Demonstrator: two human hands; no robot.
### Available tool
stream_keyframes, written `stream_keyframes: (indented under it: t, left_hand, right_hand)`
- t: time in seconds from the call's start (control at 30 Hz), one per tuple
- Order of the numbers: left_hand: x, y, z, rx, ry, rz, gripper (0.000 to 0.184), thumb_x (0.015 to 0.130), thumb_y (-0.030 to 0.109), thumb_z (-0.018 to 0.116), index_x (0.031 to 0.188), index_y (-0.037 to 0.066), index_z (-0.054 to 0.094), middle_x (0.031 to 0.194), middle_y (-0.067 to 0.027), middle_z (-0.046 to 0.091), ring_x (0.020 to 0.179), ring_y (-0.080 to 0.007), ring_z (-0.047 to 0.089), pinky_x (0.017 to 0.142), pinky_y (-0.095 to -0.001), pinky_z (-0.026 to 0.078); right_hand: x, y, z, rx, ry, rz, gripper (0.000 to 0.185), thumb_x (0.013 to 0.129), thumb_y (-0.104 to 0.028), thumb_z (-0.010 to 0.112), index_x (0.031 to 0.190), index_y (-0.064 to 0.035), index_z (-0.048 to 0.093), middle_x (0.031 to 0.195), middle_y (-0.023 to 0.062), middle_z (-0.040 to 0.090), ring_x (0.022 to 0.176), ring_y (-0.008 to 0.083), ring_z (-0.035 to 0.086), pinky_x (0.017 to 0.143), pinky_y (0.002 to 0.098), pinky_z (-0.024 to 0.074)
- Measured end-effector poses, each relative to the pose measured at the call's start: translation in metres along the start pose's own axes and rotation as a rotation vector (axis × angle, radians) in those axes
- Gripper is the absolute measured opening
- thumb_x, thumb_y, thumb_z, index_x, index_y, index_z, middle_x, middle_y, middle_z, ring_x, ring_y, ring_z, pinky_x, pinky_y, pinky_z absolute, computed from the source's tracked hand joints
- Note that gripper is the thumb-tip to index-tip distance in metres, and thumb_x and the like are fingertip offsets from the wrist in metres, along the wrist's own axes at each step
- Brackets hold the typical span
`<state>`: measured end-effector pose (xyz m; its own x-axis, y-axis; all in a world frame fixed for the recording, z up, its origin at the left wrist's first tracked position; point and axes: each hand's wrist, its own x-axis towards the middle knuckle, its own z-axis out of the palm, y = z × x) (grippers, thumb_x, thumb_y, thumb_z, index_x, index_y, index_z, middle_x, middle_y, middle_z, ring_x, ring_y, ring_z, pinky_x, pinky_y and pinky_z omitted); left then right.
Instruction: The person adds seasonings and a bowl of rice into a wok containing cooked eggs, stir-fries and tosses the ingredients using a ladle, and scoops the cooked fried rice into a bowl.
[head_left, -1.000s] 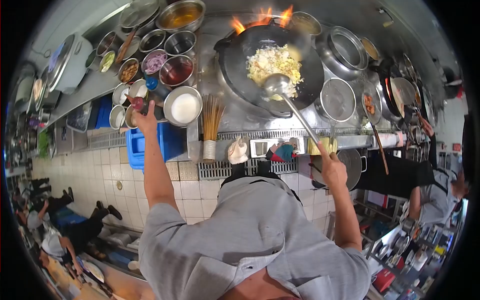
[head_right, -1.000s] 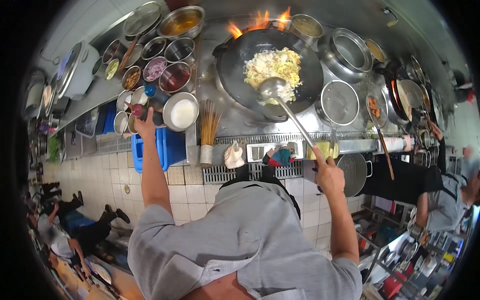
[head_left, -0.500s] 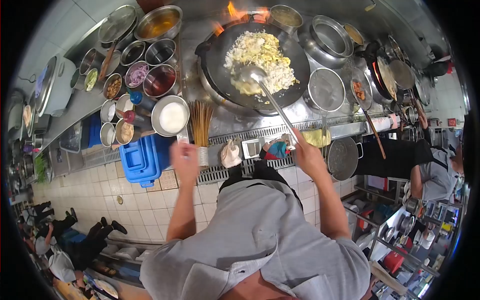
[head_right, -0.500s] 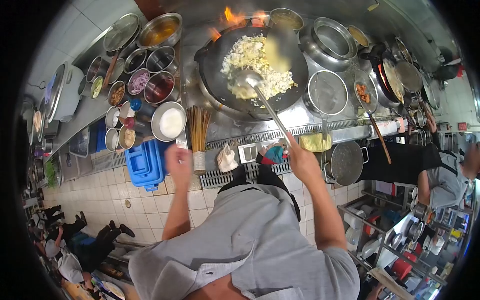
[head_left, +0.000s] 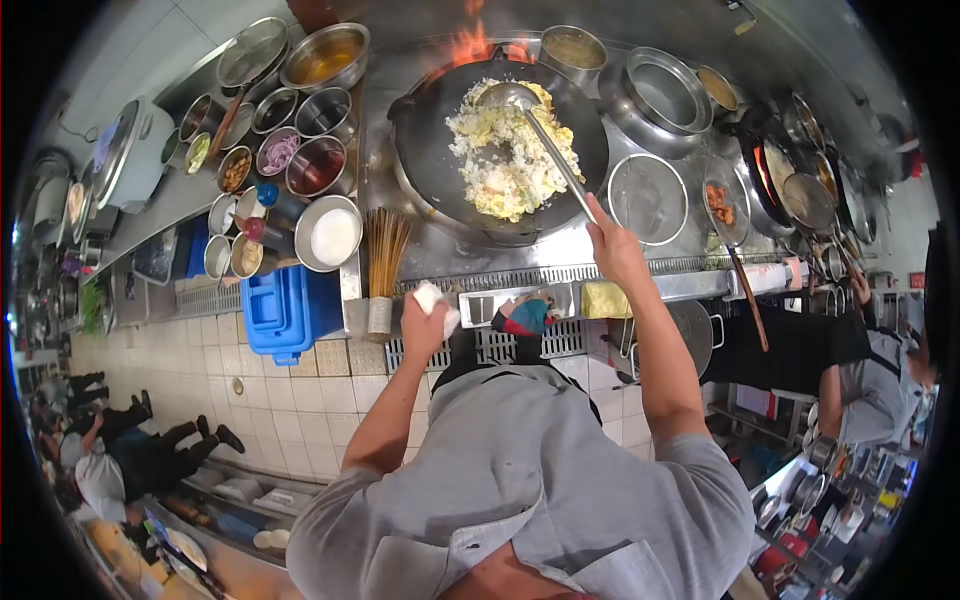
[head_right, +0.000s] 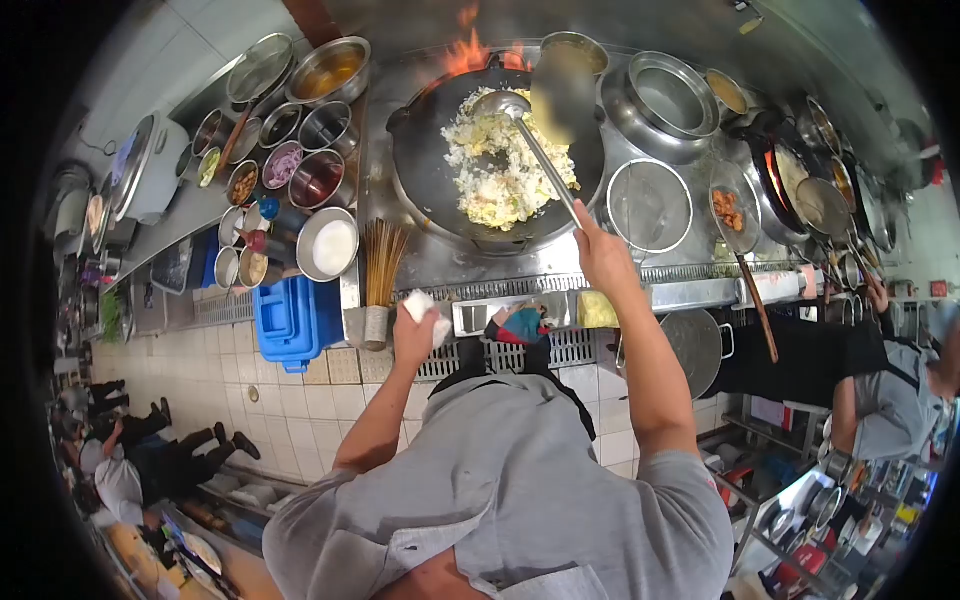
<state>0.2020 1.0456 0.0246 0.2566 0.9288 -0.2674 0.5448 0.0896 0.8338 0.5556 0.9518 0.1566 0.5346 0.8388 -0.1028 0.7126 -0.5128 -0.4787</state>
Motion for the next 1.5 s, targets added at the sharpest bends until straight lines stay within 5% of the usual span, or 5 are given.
stream_keyframes:
  t: [0.43, 0.8, 0.97, 1.13, 1.5]
  left_hand:
    - [0.044, 0.137, 0.099, -0.775, -0.334, -0.523, 0.060, 0.099, 0.066, 0.041, 0.127, 0.015, 0.057, 0.113, -0.0068, 0.066, 0.093, -0.0254, 0.064, 0.074, -0.0496, 0.051]
    - [0.097, 0.103, 0.145, -1.084, -0.241, -0.493, 0.016, 0.097, 0.029, 0.060, 0.093, 0.013, 0.064, 0.075, -0.0029, 0.065, 0.066, -0.0208, 0.065, 0.056, -0.0394, 0.054]
    - [0.007, 0.150, 0.142, -1.172, -0.150, -0.566, 0.019, 0.101, 0.020, 0.047, 0.108, 0.010, 0.061, 0.093, -0.0068, 0.070, 0.079, -0.0226, 0.069, 0.068, -0.0412, 0.058]
    - [0.007, 0.137, 0.135, -1.194, -0.295, -0.545, 0.021, 0.102, 0.019, 0.045, 0.110, 0.007, 0.059, 0.095, -0.0078, 0.069, 0.080, -0.0221, 0.068, 0.069, -0.0427, 0.058]
    - [-0.085, 0.135, 0.112, -1.316, -0.157, -0.602, 0.014, 0.099, 0.014, 0.051, 0.108, 0.007, 0.060, 0.096, -0.0101, 0.068, 0.081, -0.0216, 0.069, 0.065, -0.0396, 0.059]
  right_hand:
    - [0.055, 0.089, -0.002, 0.267, -0.031, -0.155, 0.051, 0.099, -0.025, 0.056, 0.149, -0.0253, 0.045, 0.091, 0.0287, 0.067, 0.088, 0.0494, 0.064, 0.082, 0.0514, 0.0498]
    - [-0.131, 0.101, 0.000, 0.413, -0.080, -0.016, 0.051, 0.103, -0.019, 0.048, 0.153, -0.0178, 0.038, 0.120, 0.0276, 0.066, 0.113, 0.0368, 0.065, 0.095, 0.0406, 0.0475]
    - [-0.200, 0.068, -0.112, 0.267, -0.275, 0.019, 0.052, 0.101, -0.021, 0.053, 0.152, -0.0185, 0.041, 0.081, 0.0116, 0.064, 0.067, 0.0160, 0.059, 0.071, 0.0318, 0.0528]
    - [-0.173, 0.044, -0.131, 0.157, -0.405, 0.036, 0.052, 0.100, -0.019, 0.054, 0.151, -0.0178, 0.042, 0.089, 0.0288, 0.065, 0.088, 0.0478, 0.064, 0.079, 0.0421, 0.0515]
    - [-0.180, 0.012, -0.114, 0.251, -0.250, 0.070, 0.055, 0.099, -0.014, 0.055, 0.152, -0.0197, 0.040, 0.089, 0.0307, 0.065, 0.085, 0.0495, 0.063, 0.075, 0.0445, 0.0508]
